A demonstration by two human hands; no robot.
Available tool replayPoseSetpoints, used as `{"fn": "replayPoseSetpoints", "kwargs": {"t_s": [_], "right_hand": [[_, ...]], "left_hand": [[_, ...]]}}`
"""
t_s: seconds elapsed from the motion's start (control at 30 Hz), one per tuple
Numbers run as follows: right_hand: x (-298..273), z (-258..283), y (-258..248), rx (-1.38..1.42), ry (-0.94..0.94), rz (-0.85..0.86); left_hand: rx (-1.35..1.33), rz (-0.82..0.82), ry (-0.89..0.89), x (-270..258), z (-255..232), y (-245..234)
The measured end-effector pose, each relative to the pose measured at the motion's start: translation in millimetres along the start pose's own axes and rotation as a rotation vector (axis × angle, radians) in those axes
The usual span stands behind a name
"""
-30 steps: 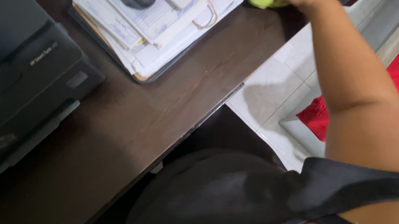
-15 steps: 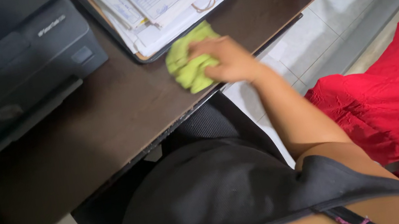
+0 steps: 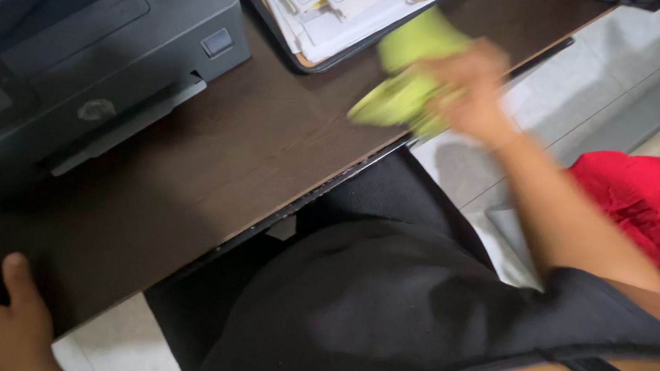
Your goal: The person wipes the printer's exterior and scanner lid with a green cloth, lifts the lid, opens the ink cartridge access area, wipes around the ink tanks and cartridge slots, closes the covers, and wipes the desk surface around the printer.
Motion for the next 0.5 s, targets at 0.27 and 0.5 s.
{"fn": "replayPoseSetpoints", "kwargs": {"t_s": [0.27, 0.5], "right_hand": [[-9.3, -119.7, -37.8, -0.56, 0.505, 0.145], [32.3, 62.3, 57.1, -0.472, 0.229, 0.439]], "left_hand": [[-0.107, 0.015, -0.037, -2.5, 10.2, 17.2], [-0.121, -0.078, -0.05, -7.3, 5.6, 18.2]]}}
Point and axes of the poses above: each hand's wrist, its own x-axis towards the middle knuckle, its own y-axis out of the palm, z = x × y, the point moved 4 cm from there along x, towards the middle knuckle, and after that the axes turned 3 degrees about y, right-handed, at the moved point
